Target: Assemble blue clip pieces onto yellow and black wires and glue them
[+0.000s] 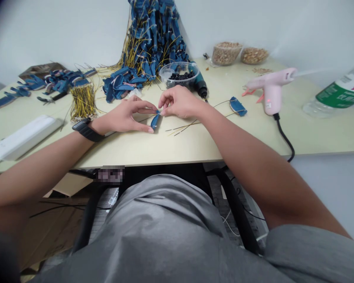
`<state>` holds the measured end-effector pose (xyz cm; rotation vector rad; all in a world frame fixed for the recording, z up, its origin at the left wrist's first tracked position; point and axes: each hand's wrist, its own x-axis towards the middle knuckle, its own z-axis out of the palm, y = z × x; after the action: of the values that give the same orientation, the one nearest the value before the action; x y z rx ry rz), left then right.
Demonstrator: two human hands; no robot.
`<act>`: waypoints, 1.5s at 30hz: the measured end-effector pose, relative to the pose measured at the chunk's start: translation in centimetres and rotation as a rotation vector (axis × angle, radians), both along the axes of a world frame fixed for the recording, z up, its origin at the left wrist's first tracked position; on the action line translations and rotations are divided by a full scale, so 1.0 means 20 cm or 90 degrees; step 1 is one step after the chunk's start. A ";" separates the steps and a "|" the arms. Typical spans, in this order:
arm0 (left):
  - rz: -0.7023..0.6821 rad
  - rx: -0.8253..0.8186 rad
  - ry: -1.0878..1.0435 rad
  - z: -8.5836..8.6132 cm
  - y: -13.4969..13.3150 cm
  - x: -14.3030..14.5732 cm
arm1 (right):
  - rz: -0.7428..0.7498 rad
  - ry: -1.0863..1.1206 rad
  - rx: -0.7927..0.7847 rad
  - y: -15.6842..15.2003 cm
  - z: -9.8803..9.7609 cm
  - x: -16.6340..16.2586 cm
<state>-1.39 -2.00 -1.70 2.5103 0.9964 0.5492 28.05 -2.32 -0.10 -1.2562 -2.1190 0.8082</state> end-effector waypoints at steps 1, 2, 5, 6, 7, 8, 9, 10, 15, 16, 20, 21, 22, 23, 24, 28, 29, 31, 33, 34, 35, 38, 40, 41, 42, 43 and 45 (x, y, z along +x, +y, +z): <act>0.001 -0.001 0.000 0.00 0.00 0.00 | 0.000 0.000 0.000 0.00 0.00 0.00; 0.001 -0.002 0.001 0.00 0.00 0.00 | 0.000 -0.001 0.001 0.00 0.00 -0.01; 0.001 -0.005 0.002 0.00 -0.01 0.00 | 0.001 -0.004 0.003 0.00 0.00 -0.01; 0.001 -0.006 0.004 0.01 -0.01 0.00 | 0.001 -0.007 0.004 0.00 0.00 -0.01; 0.003 -0.007 0.005 0.01 -0.01 0.00 | 0.001 -0.009 0.004 0.01 0.00 -0.01; 0.005 -0.007 0.005 0.01 -0.01 0.00 | 0.003 -0.009 0.004 0.01 0.00 -0.01; 0.007 -0.007 0.006 0.01 -0.01 0.00 | 0.004 -0.008 0.004 0.01 -0.01 -0.01; 0.008 -0.006 0.006 0.01 -0.01 0.00 | 0.004 -0.005 0.003 0.01 -0.01 -0.01; 0.010 0.000 0.010 0.01 -0.01 0.00 | -0.001 0.008 -0.015 0.01 -0.01 -0.01; 0.012 0.002 0.011 0.01 -0.01 0.00 | -0.001 0.010 -0.016 0.02 -0.02 -0.01; 0.016 0.004 0.012 0.01 -0.01 0.00 | 0.000 0.015 -0.008 0.03 -0.02 0.00; 0.015 0.002 0.014 0.01 -0.01 0.00 | 0.002 0.015 -0.006 0.03 -0.03 0.00; 0.014 0.001 0.015 0.01 -0.01 0.00 | 0.003 0.015 -0.005 0.03 -0.03 0.00; 0.012 0.002 0.015 0.01 0.00 0.00 | 0.003 0.017 -0.001 0.03 -0.03 0.00; 0.010 0.005 0.014 0.00 0.00 0.00 | 0.001 0.019 0.002 0.03 -0.03 0.00; 0.003 0.016 0.008 -0.01 0.01 0.01 | -0.007 0.032 0.004 0.04 -0.04 0.02; 0.001 0.015 0.007 -0.01 0.01 0.01 | -0.004 0.034 -0.001 0.04 -0.03 0.02; -0.004 0.012 0.003 -0.02 0.02 0.01 | 0.000 0.041 -0.005 0.04 -0.03 0.03; -0.007 0.011 -0.003 -0.02 0.02 0.01 | -0.004 0.042 0.000 0.05 -0.03 0.04; -0.009 0.012 -0.008 -0.03 0.02 0.01 | -0.010 0.040 0.004 0.05 -0.03 0.04; -0.011 0.012 -0.011 -0.03 0.02 0.01 | -0.017 0.036 0.006 0.05 -0.03 0.05; -0.016 0.004 -0.015 -0.02 0.02 0.00 | -0.034 0.031 0.005 0.05 -0.03 0.05; -0.013 -0.002 -0.012 -0.02 0.02 0.00 | -0.041 0.037 0.007 0.06 -0.04 0.05; -0.011 -0.004 -0.010 -0.01 0.02 0.00 | -0.041 0.039 0.009 0.06 -0.05 0.05; -0.009 -0.007 -0.009 -0.01 0.02 0.00 | -0.040 0.041 0.010 0.06 -0.05 0.05; -0.007 -0.009 -0.008 0.00 0.01 0.00 | -0.038 0.041 0.012 0.07 -0.05 0.05; -0.006 -0.015 -0.007 0.00 0.01 0.00 | -0.029 0.037 0.011 0.08 -0.05 0.06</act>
<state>-1.35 -1.83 -1.65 2.4875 0.9822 0.5441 29.18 -0.81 -1.14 -1.2526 -2.0403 0.7954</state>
